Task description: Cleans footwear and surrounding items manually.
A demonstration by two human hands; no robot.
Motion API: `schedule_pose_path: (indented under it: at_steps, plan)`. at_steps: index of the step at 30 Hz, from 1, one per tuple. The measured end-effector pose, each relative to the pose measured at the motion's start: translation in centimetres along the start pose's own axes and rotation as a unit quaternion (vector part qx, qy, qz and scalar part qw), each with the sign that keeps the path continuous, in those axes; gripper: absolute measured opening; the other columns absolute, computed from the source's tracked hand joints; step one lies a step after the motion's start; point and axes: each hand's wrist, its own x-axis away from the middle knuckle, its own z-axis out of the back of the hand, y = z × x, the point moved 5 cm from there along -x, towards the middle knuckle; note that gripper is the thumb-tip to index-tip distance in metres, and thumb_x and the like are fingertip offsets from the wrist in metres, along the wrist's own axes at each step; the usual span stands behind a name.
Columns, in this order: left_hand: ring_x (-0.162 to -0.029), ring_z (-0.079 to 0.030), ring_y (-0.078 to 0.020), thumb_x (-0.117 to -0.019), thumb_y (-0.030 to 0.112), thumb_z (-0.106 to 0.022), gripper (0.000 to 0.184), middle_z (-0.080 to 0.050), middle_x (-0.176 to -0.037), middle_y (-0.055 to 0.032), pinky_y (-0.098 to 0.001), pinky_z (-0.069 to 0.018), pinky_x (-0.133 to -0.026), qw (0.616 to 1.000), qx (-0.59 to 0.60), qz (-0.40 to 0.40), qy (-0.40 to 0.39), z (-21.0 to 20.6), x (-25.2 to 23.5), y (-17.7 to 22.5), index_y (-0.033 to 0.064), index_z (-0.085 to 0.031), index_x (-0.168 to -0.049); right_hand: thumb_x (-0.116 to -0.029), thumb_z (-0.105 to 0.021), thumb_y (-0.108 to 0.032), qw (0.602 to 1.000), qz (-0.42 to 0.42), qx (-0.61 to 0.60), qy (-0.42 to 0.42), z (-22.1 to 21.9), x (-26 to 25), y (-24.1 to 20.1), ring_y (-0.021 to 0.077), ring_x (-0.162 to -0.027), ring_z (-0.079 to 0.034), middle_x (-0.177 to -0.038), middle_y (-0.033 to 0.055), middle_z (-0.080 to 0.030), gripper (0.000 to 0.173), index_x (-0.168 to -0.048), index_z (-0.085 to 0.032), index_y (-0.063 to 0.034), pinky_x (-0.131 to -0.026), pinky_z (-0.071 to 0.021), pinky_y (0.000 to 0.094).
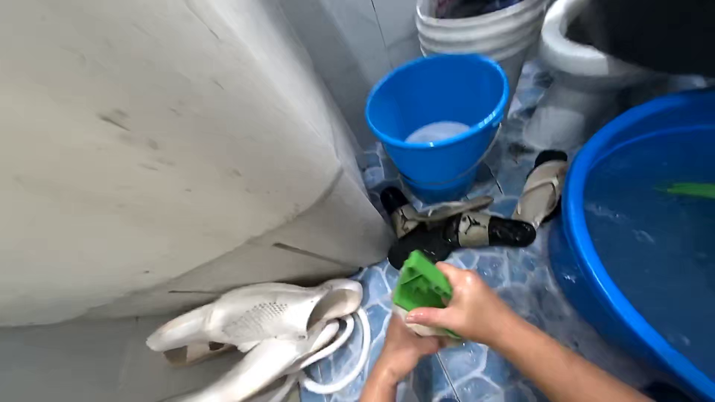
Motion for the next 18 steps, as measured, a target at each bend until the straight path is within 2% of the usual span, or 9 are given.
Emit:
schedule_pose_path:
  at_steps: [3, 5, 6, 8, 10, 12, 15, 16, 18]
  plan:
    - [-0.099, -0.072, -0.0101, -0.0547, 0.003, -0.088, 0.097, -0.071, -0.11, -0.0036, -0.0319, -0.062, -0.088, 0.997, 0.068, 0.031, 0.029, 1.6, 2.2, -1.5, -0.0062, -0.036, -0.137, -0.0861, -0.08, -0.042, 0.994, -0.099, -0.01, 0.045, -0.2, 0.2, 8.0, 0.0244, -0.102, -0.071, -0.107, 0.0164, -0.072, 0.06, -0.124, -0.064, 0.0024, -0.095, -0.0566, 0.0458]
    - [-0.088, -0.074, -0.0097, -0.0539, -0.01, -0.078, 0.077, -0.076, -0.097, 0.0004, -0.0316, -0.0636, -0.08, 0.987, 0.135, 0.041, 0.08, 2.2, 3.4, -2.5, 0.0005, -0.047, -0.123, -0.089, -0.08, -0.038, 0.984, -0.161, -0.025, 0.067, 0.1, 0.5, 12.3, 0.0291, -0.109, -0.069, -0.115, 0.0201, -0.07, 0.061, -0.129, -0.061, 0.0045, -0.101, -0.0535, 0.0494]
    - [-0.085, -0.075, -0.0091, -0.0551, -0.013, -0.076, 0.07, -0.077, -0.093, 0.002, -0.0311, -0.0637, -0.078, 0.984, 0.153, 0.036, 0.088, 2.6, 3.5, -2.9, 0.0026, -0.051, -0.118, -0.0886, -0.08, -0.036, 0.985, -0.153, -0.04, 0.066, -0.4, 0.7, 11.6, 0.0277, -0.108, -0.069, -0.114, 0.0189, -0.071, 0.059, -0.127, -0.063, 0.0041, -0.1, -0.0541, 0.0478]
    - [-0.081, -0.074, -0.0085, -0.0562, -0.011, -0.077, 0.063, -0.077, -0.09, 0.0028, -0.0305, -0.0638, -0.075, 0.98, 0.176, 0.022, 0.093, 3.1, 2.8, -3.4, 0.0054, -0.056, -0.113, -0.0848, -0.083, -0.033, 0.996, -0.069, -0.052, 0.024, -2.6, 1.3, 6.4, 0.024, -0.103, -0.071, -0.109, 0.0163, -0.073, 0.054, -0.122, -0.066, 0.0033, -0.096, -0.0572, 0.0447]
    - [-0.08, -0.074, -0.0081, -0.0514, -0.007, -0.082, 0.068, -0.077, -0.089, 0.003, -0.0301, -0.0635, -0.071, 0.979, 0.179, 0.028, 0.099, 3.8, 3.1, -3.9, 0.0067, -0.057, -0.114, -0.0835, -0.084, -0.037, 0.998, -0.051, -0.041, -0.02, -4.5, 2.0, 4.4, 0.0261, -0.104, -0.071, -0.109, 0.0168, -0.073, 0.059, -0.123, -0.066, 0.0023, -0.096, -0.0562, 0.0482]
    - [-0.079, -0.074, -0.0083, -0.0496, -0.009, -0.078, 0.073, -0.076, -0.089, 0.0038, -0.0307, -0.0642, -0.07, 0.979, 0.164, 0.052, 0.109, 4.4, 3.3, -3.9, 0.0065, -0.052, -0.116, -0.0858, -0.082, -0.037, 0.994, -0.101, -0.02, 0.026, -2.6, 0.6, 9.1, 0.0285, -0.107, -0.07, -0.112, 0.0195, -0.072, 0.059, -0.125, -0.065, 0.0045, -0.099, -0.055, 0.0484]
    - [-0.079, -0.074, -0.0073, -0.0525, -0.012, -0.073, 0.066, -0.077, -0.087, 0.0048, -0.0302, -0.0641, -0.07, 0.976, 0.168, 0.066, 0.121, 4.6, 4.0, -4.3, 0.0083, -0.052, -0.112, -0.0918, -0.078, -0.039, 0.962, -0.255, 0.017, 0.095, 2.5, -1.1, 18.5, 0.0356, -0.12, -0.064, -0.125, 0.0256, -0.066, 0.064, -0.133, -0.059, 0.0061, -0.107, -0.0485, 0.0528]
    - [-0.079, -0.074, -0.0068, -0.0534, -0.01, -0.074, 0.062, -0.077, -0.087, 0.0051, -0.0296, -0.0638, -0.071, 0.976, 0.174, 0.058, 0.116, 4.4, 3.8, -4.4, 0.0101, -0.055, -0.109, -0.0925, -0.077, -0.038, 0.955, -0.278, 0.009, 0.101, 3.2, -1.3, 19.1, 0.0355, -0.121, -0.063, -0.127, 0.0259, -0.065, 0.065, -0.135, -0.057, 0.006, -0.108, -0.0471, 0.0522]
    - [-0.078, -0.074, -0.0058, -0.0544, -0.008, -0.078, 0.054, -0.078, -0.087, 0.0051, -0.0281, -0.0635, -0.071, 0.977, 0.183, 0.04, 0.104, 4.5, 2.9, -4.2, 0.0141, -0.065, -0.102, -0.09, -0.08, -0.035, 0.968, -0.232, -0.028, 0.09, 2.0, -1.2, 16.5, 0.0307, -0.111, -0.068, -0.119, 0.0221, -0.069, 0.059, -0.129, -0.061, 0.0046, -0.101, -0.0537, 0.0488]
